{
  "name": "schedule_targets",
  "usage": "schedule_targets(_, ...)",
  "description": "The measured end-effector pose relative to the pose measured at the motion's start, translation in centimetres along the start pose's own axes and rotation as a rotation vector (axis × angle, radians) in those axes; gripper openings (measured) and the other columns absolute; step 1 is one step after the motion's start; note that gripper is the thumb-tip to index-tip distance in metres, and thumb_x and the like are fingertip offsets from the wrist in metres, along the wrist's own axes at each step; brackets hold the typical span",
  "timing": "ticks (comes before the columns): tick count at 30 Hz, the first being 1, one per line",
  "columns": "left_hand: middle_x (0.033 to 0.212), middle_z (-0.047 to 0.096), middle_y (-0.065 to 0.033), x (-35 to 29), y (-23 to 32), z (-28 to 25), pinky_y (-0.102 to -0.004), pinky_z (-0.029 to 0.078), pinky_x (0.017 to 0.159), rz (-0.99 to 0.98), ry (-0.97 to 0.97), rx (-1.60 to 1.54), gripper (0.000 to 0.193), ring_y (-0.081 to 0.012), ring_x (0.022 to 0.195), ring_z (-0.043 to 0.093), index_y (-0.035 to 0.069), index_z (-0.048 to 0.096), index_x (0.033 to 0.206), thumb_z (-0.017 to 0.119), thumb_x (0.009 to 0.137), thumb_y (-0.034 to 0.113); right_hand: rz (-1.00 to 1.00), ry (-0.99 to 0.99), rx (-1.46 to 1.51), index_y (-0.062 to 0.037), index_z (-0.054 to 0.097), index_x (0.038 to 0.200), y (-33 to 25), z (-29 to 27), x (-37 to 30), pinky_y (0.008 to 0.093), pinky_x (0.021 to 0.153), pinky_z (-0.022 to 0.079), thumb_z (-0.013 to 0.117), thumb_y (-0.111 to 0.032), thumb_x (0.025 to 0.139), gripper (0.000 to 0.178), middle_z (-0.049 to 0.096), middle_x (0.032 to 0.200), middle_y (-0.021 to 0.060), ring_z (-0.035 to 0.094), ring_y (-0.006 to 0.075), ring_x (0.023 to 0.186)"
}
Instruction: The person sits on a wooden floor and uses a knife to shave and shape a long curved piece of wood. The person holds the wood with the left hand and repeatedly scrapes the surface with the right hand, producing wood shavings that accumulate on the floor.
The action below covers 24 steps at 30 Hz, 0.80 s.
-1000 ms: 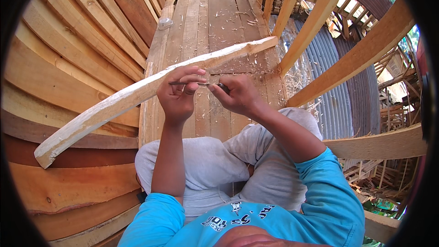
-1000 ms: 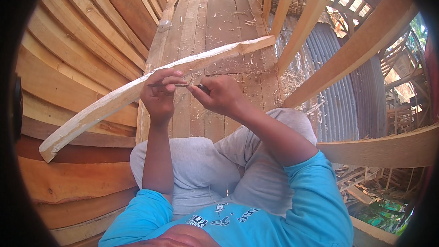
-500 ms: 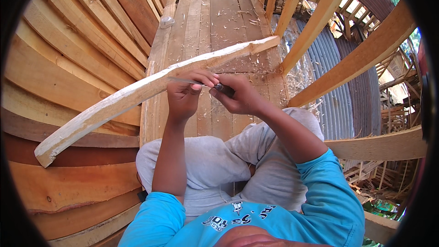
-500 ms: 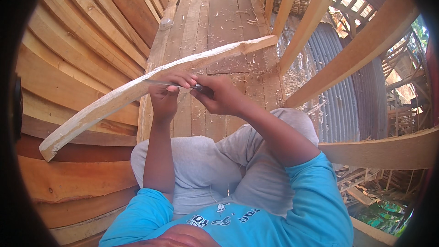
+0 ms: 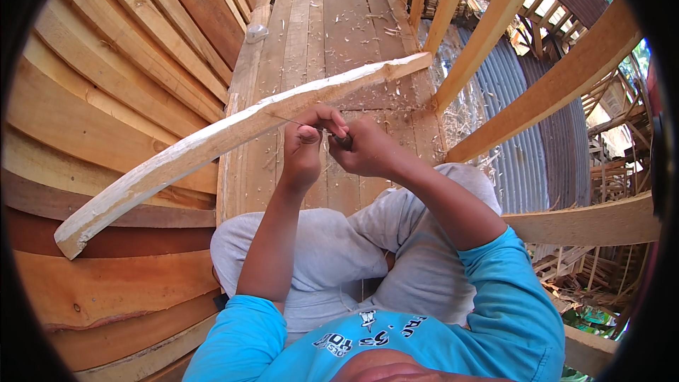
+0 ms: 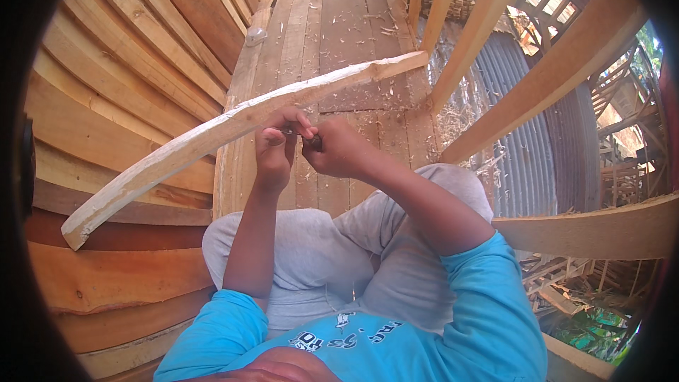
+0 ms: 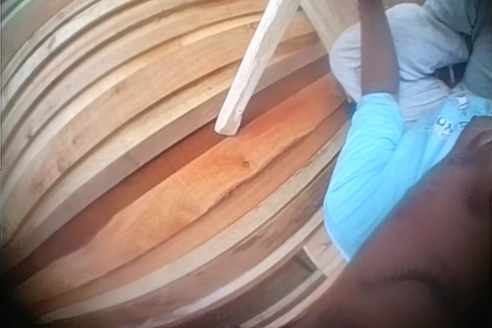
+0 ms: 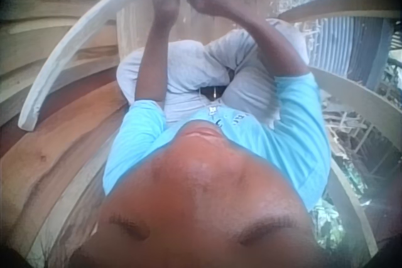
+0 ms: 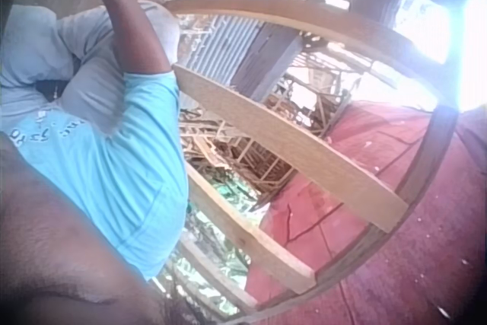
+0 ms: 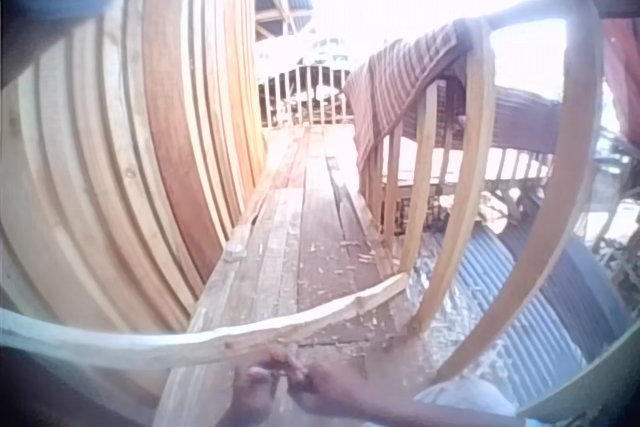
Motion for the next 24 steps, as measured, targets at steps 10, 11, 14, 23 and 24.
schedule_targets(10, 0.086, 0.059, -0.0034, -0.1, -0.2, 0.0, -0.0252, 0.044, 0.081, -0.056, -0.037, -0.082, 0.076, -0.0101, 0.083, 0.057, -0.003, 0.06, 0.099, 0.041, 0.091, 0.071, -0.043, 0.084, 0.047, 0.0015, 0.057, 0.07, 0.0, 0.6, -0.4, 0.0353, 0.048, 0.042, 0.061, -0.006, 0.083, 0.015, 0.054, 0.054, 0.0147, 0.052, 0.0181, 0.047)
schedule_targets(11, 0.086, 0.059, -0.0035, -0.1, -0.1, -0.2, -0.0252, 0.045, 0.08, -0.05, -0.031, -0.081, 0.075, -0.01, 0.082, 0.057, -0.003, 0.06, 0.099, 0.041, 0.091, 0.07, -0.046, 0.088, 0.056, 0.0015, 0.056, 0.069, -0.3, 0.6, -0.4, 0.0356, 0.048, 0.042, 0.061, -0.006, 0.083, 0.016, 0.054, 0.054, 0.0145, 0.052, 0.0187, 0.046)
schedule_targets(14, 0.09, 0.062, -0.0059, 0.1, 0.8, -1.0, -0.0272, 0.048, 0.079, 0.019, 0.012, -0.043, 0.065, -0.0121, 0.082, 0.061, -0.003, 0.059, 0.1, 0.045, 0.096, 0.06, 0.049, 0.014, -0.023, 0.0005, 0.064, 0.083, -0.3, 0.8, -0.3, 0.0411, 0.057, 0.048, 0.064, -0.015, 0.084, 0.015, 0.061, 0.065, 0.0202, 0.064, 0.034, 0.06)
schedule_targets(23, 0.097, 0.068, -0.0156, 0.1, 3.7, -3.4, -0.0341, 0.059, 0.082, 0.049, 0.323, -0.013, 0.049, -0.022, 0.09, 0.07, -0.009, 0.063, 0.109, 0.042, 0.105, 0.036, -0.304, 0.385, -0.273, -0.0018, 0.057, 0.09, -2.5, -4.1, -0.7, 0.0412, 0.06, 0.044, 0.056, -0.027, 0.096, 0.026, 0.056, 0.071, 0.0157, 0.059, 0.0355, 0.064)
schedule_targets(24, 0.095, 0.068, -0.0158, 0.0, 3.8, -3.5, -0.0346, 0.059, 0.081, 0.058, 0.353, -0.018, 0.051, -0.0223, 0.088, 0.07, -0.009, 0.064, 0.108, 0.042, 0.105, 0.037, -0.33, 0.376, -0.264, -0.0018, 0.057, 0.091, -2.7, -4.1, -0.7, 0.041, 0.06, 0.045, 0.056, -0.026, 0.096, 0.025, 0.057, 0.073, 0.016, 0.059, 0.0354, 0.064)
Point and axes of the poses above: each hand's wrist, its own x-axis towards the middle knuckle, its own z-axis out of the palm, y = z × x, the point moved 10 cm from there along x, towards the middle knuckle
